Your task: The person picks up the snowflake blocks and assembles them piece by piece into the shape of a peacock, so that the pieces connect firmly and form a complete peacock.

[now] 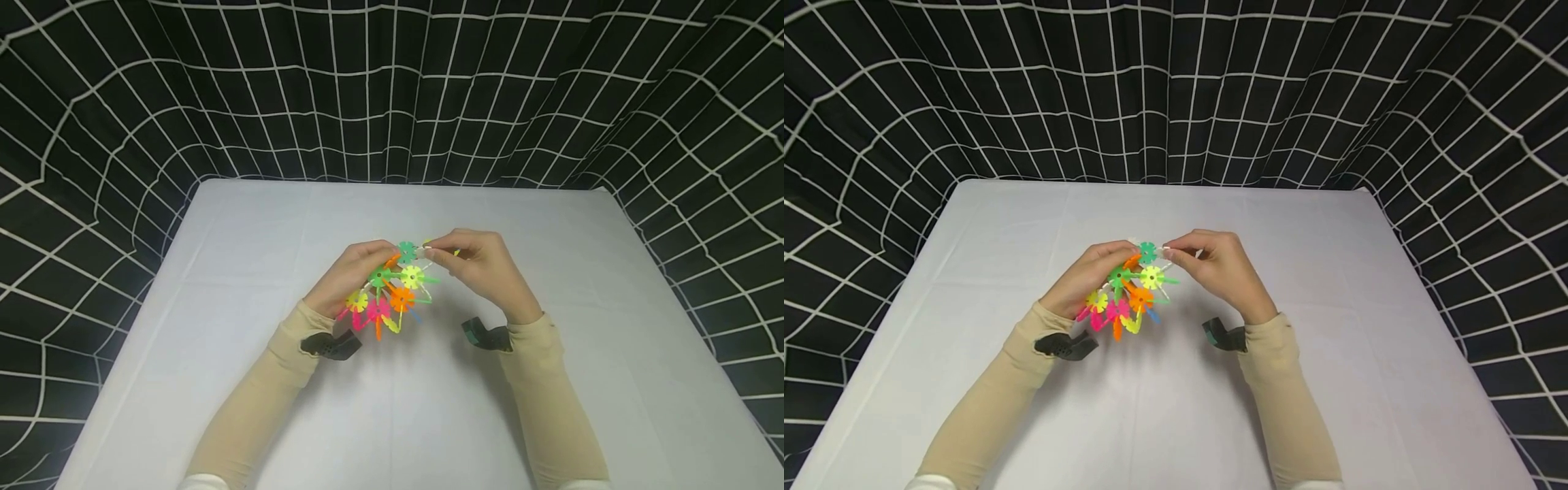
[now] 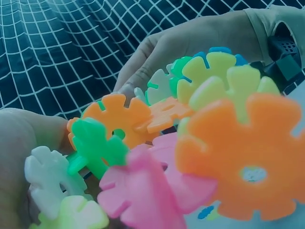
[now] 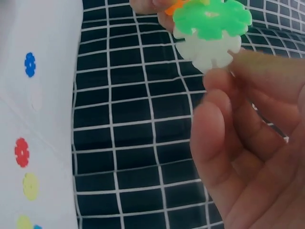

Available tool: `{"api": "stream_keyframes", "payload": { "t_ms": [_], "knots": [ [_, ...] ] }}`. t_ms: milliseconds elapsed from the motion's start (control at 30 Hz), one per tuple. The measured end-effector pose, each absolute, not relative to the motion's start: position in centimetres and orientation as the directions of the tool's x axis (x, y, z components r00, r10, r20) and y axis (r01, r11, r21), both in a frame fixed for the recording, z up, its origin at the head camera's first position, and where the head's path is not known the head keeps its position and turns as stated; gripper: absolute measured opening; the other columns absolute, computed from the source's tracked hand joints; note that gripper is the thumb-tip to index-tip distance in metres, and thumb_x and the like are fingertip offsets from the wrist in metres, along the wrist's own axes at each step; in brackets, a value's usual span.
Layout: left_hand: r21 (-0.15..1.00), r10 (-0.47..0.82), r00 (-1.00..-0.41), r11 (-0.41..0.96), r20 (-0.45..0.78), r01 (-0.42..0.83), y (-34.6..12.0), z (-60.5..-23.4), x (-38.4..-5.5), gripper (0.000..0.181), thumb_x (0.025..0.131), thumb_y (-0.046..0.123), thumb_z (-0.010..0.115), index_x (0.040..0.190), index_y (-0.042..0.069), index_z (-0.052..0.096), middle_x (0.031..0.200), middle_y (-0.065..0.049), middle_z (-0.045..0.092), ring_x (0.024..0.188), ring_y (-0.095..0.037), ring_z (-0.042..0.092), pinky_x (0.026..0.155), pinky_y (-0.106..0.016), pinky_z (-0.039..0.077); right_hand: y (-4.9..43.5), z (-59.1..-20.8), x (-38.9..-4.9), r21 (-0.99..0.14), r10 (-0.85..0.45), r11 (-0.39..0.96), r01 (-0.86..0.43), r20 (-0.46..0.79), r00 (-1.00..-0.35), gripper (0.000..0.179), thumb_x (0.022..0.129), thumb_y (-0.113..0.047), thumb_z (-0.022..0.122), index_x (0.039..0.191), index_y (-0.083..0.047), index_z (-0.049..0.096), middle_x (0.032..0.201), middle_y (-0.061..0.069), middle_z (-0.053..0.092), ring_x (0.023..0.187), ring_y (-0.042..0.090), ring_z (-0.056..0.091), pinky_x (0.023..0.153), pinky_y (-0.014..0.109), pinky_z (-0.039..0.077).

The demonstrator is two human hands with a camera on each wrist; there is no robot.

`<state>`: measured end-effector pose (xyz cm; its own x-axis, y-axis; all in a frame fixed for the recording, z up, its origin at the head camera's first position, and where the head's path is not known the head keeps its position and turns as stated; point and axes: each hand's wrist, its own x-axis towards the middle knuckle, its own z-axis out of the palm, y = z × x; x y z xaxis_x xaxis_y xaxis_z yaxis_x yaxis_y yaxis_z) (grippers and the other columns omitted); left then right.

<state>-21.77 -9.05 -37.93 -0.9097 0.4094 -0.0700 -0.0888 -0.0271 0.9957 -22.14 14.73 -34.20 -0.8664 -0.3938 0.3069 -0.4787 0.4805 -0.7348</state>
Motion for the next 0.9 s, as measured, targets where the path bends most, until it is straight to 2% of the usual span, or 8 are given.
{"api": "stream_keyframes", "payload": {
  "t_ms": [133,300,467,633,733,900],
  "knots": [
    [0.998,0.398,-0.916,-0.008,-0.049,-0.057,-9.1,-38.0,-21.9,0.029,0.104,0.026,0.054,0.108,0.003,0.071,0.099,-0.002,0.064,0.099,-0.018,0.057,0.092,-0.032,0.047,14.9,-33.9,-21.9,-0.703,-0.425,0.515,-0.491,0.288,-0.858,0.012,0.094,-0.021,0.074,0.103,-0.019,0.081,0.090,-0.006,0.075,0.078,0.009,0.062,0.065,0.027,0.053],
    [0.998,0.394,-0.917,-0.004,-0.053,-0.060,-9.1,-38.0,-22.1,0.027,0.103,0.027,0.055,0.103,0.005,0.071,0.097,-0.001,0.063,0.096,-0.019,0.057,0.085,-0.032,0.051,15.0,-33.7,-21.7,-0.705,-0.461,0.523,-0.479,0.239,-0.855,0.016,0.095,-0.025,0.072,0.107,-0.019,0.080,0.098,-0.008,0.076,0.089,0.007,0.066,0.077,0.031,0.055],
    [0.998,0.447,-0.892,-0.004,-0.059,-0.067,-9.3,-37.9,-22.0,0.027,0.104,0.026,0.055,0.102,0.004,0.070,0.094,-0.002,0.065,0.092,-0.023,0.060,0.078,-0.029,0.053,15.6,-33.9,-22.1,-0.813,-0.492,0.476,-0.336,0.071,-0.868,0.018,0.093,-0.026,0.075,0.109,-0.019,0.079,0.106,-0.003,0.077,0.099,0.012,0.069,0.090,0.032,0.058],
    [0.999,0.514,-0.857,0.017,-0.043,-0.040,-9.8,-37.8,-22.0,0.025,0.103,0.022,0.055,0.106,0.001,0.070,0.093,-0.003,0.066,0.089,-0.024,0.060,0.080,-0.030,0.055,16.1,-34.0,-22.4,-0.902,-0.568,0.394,-0.176,-0.088,-0.818,0.021,0.093,-0.025,0.075,0.112,-0.015,0.074,0.110,0.011,0.073,0.103,0.023,0.068,0.095,0.036,0.056],
    [0.999,0.525,-0.850,0.024,-0.041,-0.034,-10.1,-37.7,-22.0,0.025,0.102,0.021,0.055,0.107,0.001,0.070,0.094,-0.003,0.066,0.091,-0.023,0.060,0.085,-0.031,0.053,16.0,-34.3,-22.7,-0.934,-0.608,0.326,-0.147,-0.088,-0.789,0.021,0.094,-0.020,0.074,0.111,-0.009,0.070,0.108,0.013,0.071,0.100,0.027,0.068,0.093,0.040,0.057],
    [0.999,0.526,-0.849,0.022,-0.038,-0.032,-10.2,-37.6,-22.0,0.025,0.102,0.020,0.055,0.107,0.000,0.070,0.094,-0.001,0.066,0.092,-0.022,0.060,0.086,-0.032,0.053,15.8,-34.9,-23.1,-0.960,-0.621,0.244,-0.140,-0.044,-0.782,0.012,0.093,-0.012,0.072,0.104,-0.008,0.070,0.103,0.004,0.070,0.098,0.023,0.067,0.092,0.039,0.057]
  ]
}}
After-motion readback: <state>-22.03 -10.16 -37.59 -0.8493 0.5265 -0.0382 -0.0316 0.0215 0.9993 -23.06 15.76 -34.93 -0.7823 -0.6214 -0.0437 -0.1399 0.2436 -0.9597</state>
